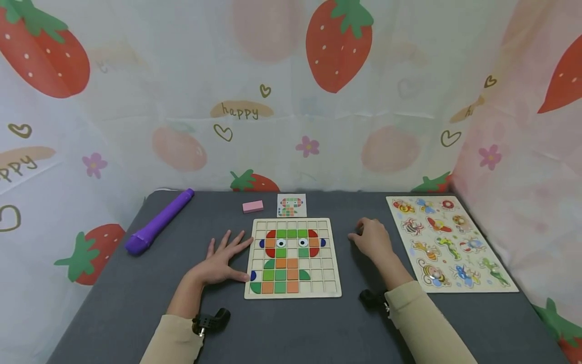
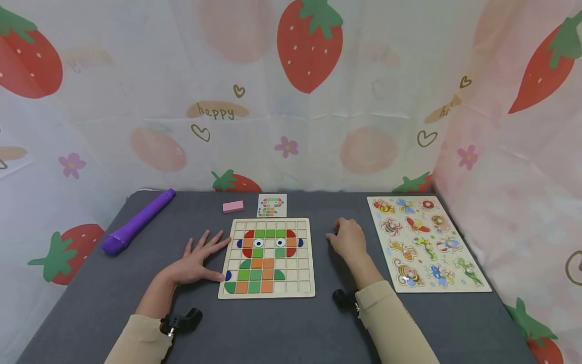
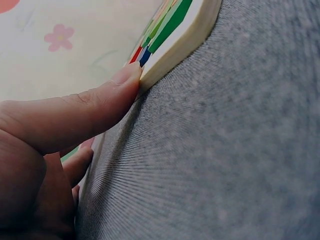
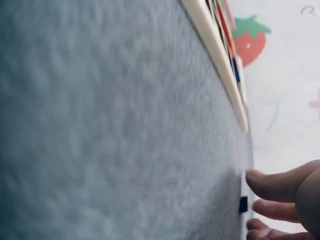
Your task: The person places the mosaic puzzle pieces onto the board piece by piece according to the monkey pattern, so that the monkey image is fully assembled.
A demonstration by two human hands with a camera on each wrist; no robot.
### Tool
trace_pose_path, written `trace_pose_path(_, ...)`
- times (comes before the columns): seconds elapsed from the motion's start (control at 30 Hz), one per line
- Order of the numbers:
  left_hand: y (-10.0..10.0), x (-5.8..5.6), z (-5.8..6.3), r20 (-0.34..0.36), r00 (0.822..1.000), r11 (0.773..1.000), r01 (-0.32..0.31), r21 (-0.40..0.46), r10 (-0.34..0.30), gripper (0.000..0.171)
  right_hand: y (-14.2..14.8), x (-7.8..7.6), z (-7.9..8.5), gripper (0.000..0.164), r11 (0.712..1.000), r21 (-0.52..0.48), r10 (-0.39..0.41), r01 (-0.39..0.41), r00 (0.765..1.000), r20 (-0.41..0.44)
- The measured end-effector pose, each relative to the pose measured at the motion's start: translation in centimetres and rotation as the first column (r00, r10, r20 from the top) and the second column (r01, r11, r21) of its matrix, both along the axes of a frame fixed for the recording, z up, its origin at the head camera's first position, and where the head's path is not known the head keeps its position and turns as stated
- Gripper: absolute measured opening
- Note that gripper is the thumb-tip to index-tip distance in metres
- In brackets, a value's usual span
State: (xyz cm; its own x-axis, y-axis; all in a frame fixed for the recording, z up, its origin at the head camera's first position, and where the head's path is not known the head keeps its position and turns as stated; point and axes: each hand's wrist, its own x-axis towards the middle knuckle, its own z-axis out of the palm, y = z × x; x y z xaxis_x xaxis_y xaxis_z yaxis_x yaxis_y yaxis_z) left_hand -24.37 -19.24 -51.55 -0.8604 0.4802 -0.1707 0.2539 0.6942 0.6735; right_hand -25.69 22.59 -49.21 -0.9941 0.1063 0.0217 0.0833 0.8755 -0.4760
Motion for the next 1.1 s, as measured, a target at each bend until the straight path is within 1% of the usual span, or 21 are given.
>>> trace_pose_path(0.07,0.0,0.0,0.0,0.000,1.000,1.000,-0.001,0.000,0.001,0.103,0.3,-0.2,-0.2,0.033,1.000,0.006,0.000,0.000,1.000,0.003)
trace_pose_path(0.13,0.0,0.0,0.0,-0.001,1.000,1.000,-0.001,0.001,0.001,0.102,0.5,-0.2,-0.2,0.028,1.000,-0.005,0.003,-0.003,1.000,0.006)
trace_pose_path(0.23,0.0,0.1,0.0,0.000,1.000,1.000,-0.002,0.001,0.002,0.102,0.6,-0.2,0.0,0.018,1.000,-0.026,0.005,-0.005,1.000,0.005)
trace_pose_path(0.3,0.0,0.1,0.0,0.002,1.000,1.000,-0.002,-0.001,0.002,0.102,0.6,-0.1,0.3,0.015,1.000,-0.022,0.004,-0.004,1.000,0.004)
trace_pose_path(0.37,0.0,0.0,0.0,0.002,1.000,1.000,-0.003,-0.003,0.003,0.102,0.5,0.1,0.6,0.016,1.000,-0.013,0.005,-0.005,1.000,0.019)
trace_pose_path(0.43,0.0,0.0,0.0,0.003,1.000,1.000,-0.002,-0.006,0.002,0.103,0.4,0.2,0.9,0.022,1.000,-0.011,0.009,-0.008,0.999,0.047)
trace_pose_path(0.5,0.0,-0.1,-0.1,0.002,1.000,1.000,-0.001,-0.006,0.001,0.103,0.1,0.5,1.2,0.027,1.000,-0.016,0.023,-0.022,0.996,0.083)
trace_pose_path(0.57,0.0,-0.1,-0.2,0.001,1.000,1.000,0.000,-0.008,0.001,0.103,-0.1,0.7,1.4,0.028,0.999,-0.028,0.042,-0.039,0.994,0.103)
trace_pose_path(0.67,-0.1,0.0,-0.2,0.000,1.000,1.000,-0.001,-0.016,0.001,0.103,-0.6,1.1,1.7,0.027,0.996,-0.064,0.074,-0.068,0.993,0.097)
trace_pose_path(0.8,-0.2,0.0,-0.3,-0.001,1.000,1.000,-0.004,-0.023,0.004,0.102,-1.4,1.5,2.3,0.022,0.989,-0.124,0.093,-0.084,0.993,0.067)
trace_pose_path(0.87,-0.3,0.0,-0.3,-0.003,1.000,1.000,-0.003,-0.023,0.003,0.102,-1.8,1.7,2.7,0.020,0.983,-0.159,0.101,-0.088,0.992,0.071)
trace_pose_path(1.0,-0.2,-0.1,-0.3,-0.005,1.000,1.000,-0.001,-0.018,0.001,0.102,-2.4,2.0,3.2,0.018,0.965,-0.242,0.127,-0.100,0.987,0.096)
trace_pose_path(1.1,-0.1,0.0,-0.1,0.000,1.000,1.000,-0.001,-0.014,0.001,0.101,-3.4,2.2,3.5,0.017,0.940,-0.322,0.152,-0.112,0.983,0.102)
